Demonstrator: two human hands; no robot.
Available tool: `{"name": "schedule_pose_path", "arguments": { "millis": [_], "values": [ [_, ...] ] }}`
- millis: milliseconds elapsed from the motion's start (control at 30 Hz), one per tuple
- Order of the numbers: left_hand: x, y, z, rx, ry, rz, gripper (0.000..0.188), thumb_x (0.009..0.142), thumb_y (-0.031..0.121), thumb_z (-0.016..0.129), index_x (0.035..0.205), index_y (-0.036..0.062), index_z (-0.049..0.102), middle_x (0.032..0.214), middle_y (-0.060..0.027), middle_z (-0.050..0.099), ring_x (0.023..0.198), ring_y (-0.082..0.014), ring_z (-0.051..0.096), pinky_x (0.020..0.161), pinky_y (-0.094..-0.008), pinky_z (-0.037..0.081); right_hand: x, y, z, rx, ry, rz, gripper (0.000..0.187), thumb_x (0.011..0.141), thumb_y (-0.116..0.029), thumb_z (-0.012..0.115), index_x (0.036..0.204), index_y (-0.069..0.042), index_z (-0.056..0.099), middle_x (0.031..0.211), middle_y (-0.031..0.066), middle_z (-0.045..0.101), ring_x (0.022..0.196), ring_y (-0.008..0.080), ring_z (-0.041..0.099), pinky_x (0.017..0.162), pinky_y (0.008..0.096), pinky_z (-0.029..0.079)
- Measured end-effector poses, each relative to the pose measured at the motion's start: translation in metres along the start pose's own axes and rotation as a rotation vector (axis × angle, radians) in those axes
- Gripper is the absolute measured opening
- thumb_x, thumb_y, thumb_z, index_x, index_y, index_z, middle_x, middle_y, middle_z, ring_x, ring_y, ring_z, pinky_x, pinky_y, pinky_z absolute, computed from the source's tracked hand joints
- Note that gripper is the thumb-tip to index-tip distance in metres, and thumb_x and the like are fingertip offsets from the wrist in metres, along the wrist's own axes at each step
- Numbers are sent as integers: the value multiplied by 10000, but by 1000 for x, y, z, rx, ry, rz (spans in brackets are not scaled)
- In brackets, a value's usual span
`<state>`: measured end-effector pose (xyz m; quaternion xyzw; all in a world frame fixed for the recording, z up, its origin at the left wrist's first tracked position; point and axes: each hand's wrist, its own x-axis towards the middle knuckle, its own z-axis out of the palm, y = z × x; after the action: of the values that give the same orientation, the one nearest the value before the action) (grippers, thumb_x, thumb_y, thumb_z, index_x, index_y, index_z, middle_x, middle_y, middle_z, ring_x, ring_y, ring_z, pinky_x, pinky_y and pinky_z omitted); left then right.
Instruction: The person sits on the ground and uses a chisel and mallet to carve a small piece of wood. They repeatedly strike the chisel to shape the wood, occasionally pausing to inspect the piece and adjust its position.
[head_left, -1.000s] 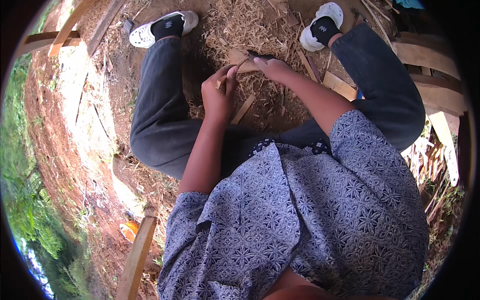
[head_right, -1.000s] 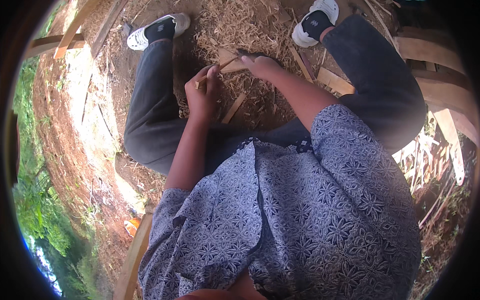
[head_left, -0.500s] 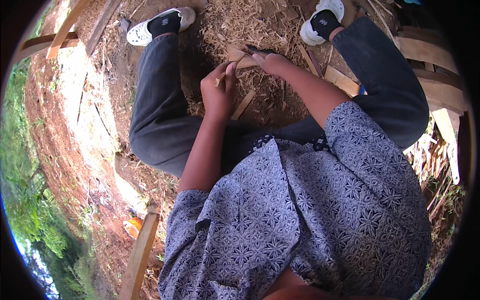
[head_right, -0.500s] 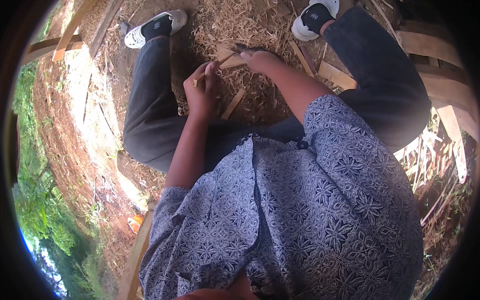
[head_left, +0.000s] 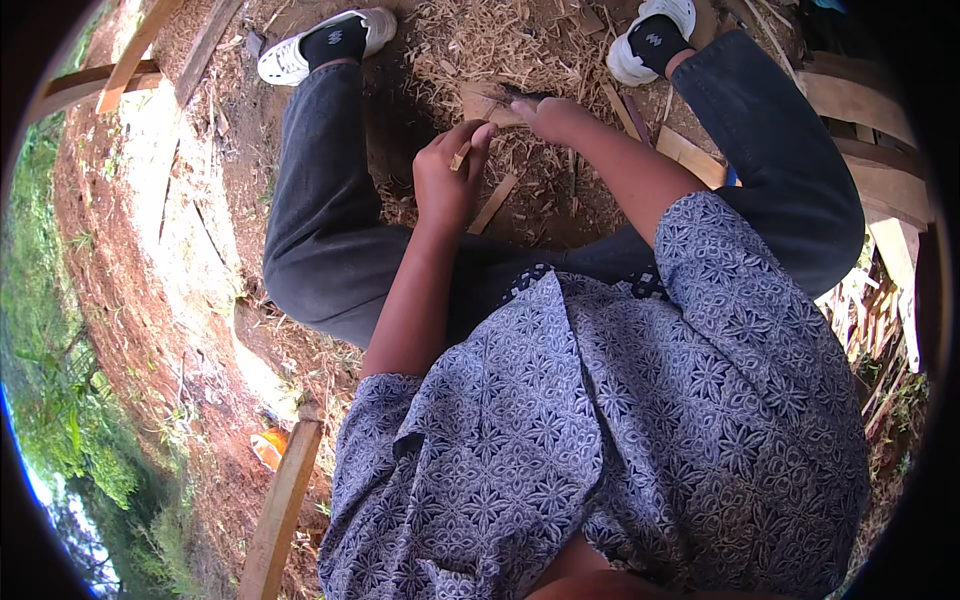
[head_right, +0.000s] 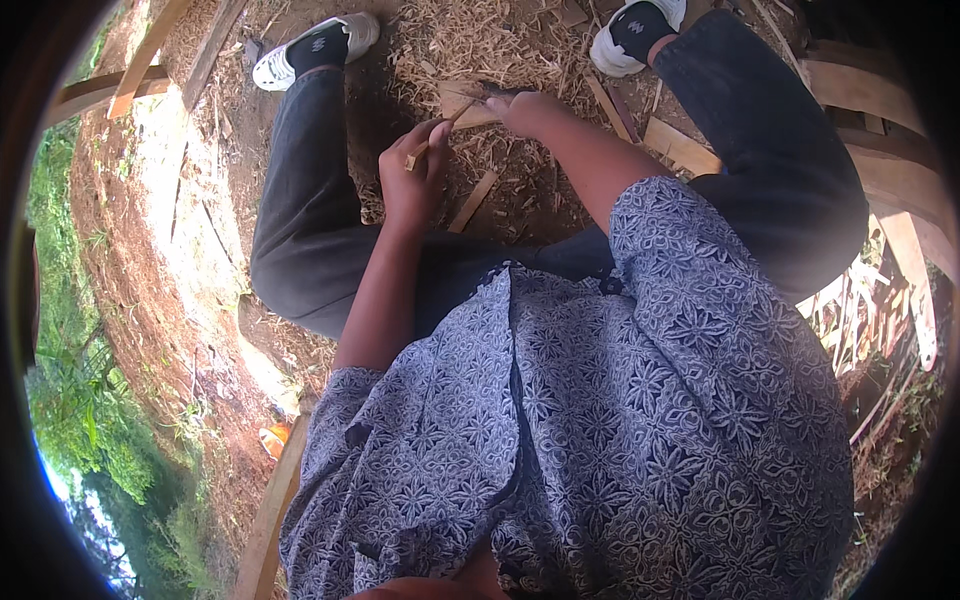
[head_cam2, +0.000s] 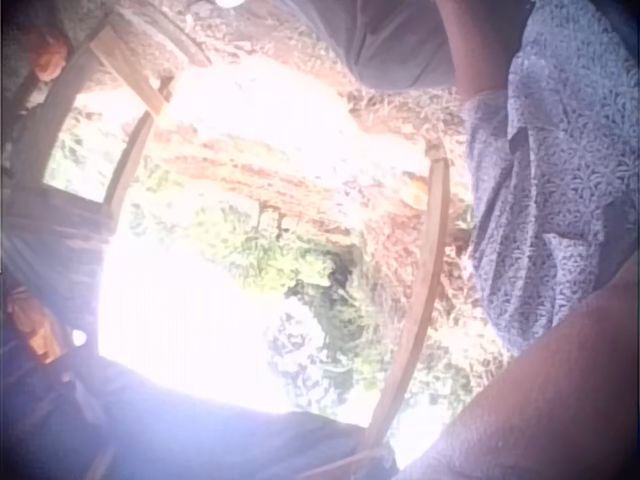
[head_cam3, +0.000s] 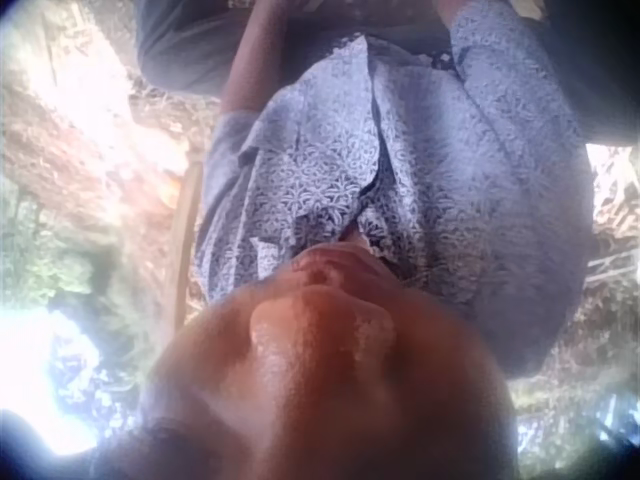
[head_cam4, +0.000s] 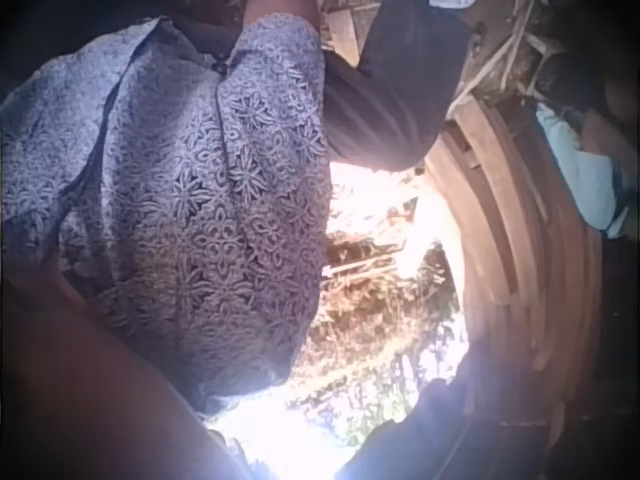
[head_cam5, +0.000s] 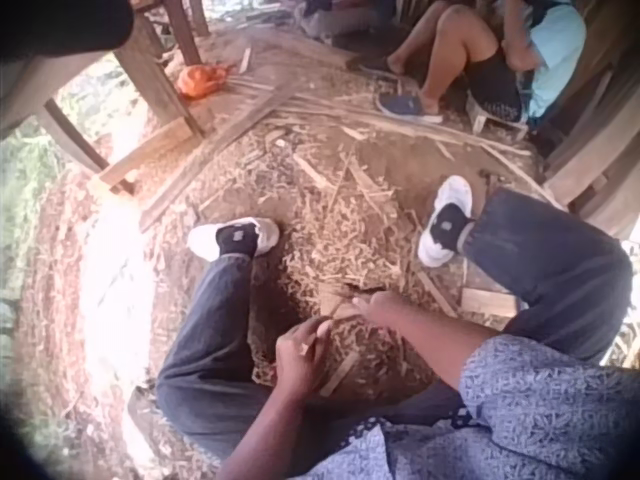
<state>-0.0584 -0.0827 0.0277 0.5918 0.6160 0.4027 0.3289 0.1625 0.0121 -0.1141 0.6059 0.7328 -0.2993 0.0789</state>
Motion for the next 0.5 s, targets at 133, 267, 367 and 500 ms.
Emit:
{"name": "schedule_pose_path", "arguments": {
  "millis": [133, 267, 367, 500],
  "values": [
    [-2, -10, -6, -271, 67, -301, 349, 1065, 297, 601, 1024, -21, 738, 686, -98, 679, 592, -162, 660, 566, -318, 501, -19, -48, -53, 159, -342, 283, 910, 1011, -736, 309, 906, 86, 684, 730, 187, 665, 563, 285, 669, 534, 420, 554],
    [6, -11, -12, -451, 142, -449, 374, 1094, 307, 555, 1039, -14, 738, 679, -23, 649, 575, -63, 586, 512, -235, 451, -28, -51, -53, 312, -371, 354, 894, 1020, -723, 300, 1031, 82, 689, 734, 203, 676, 601, 271, 691, 542, 416, 560],
    [4, -14, -13, -446, 132, -432, 381, 1092, 314, 559, 1035, -18, 737, 675, -20, 643, 583, -62, 584, 524, -242, 461, -35, -74, -66, 208, -420, 285, 908, 1024, -717, 293, 1111, 94, 693, 763, 224, 692, 664, 290, 720, 597, 446, 581],
    [4, -2, -14, -242, -23, -323, 378, 1074, 313, 590, 1027, -33, 734, 677, -61, 663, 611, -105, 623, 588, -298, 506, -14, -24, -28, 19, -202, 53, 903, 1024, -716, 298, 1128, 91, 690, 792, 229, 703, 721, 313, 733, 669, 493, 587]
  ]
}}
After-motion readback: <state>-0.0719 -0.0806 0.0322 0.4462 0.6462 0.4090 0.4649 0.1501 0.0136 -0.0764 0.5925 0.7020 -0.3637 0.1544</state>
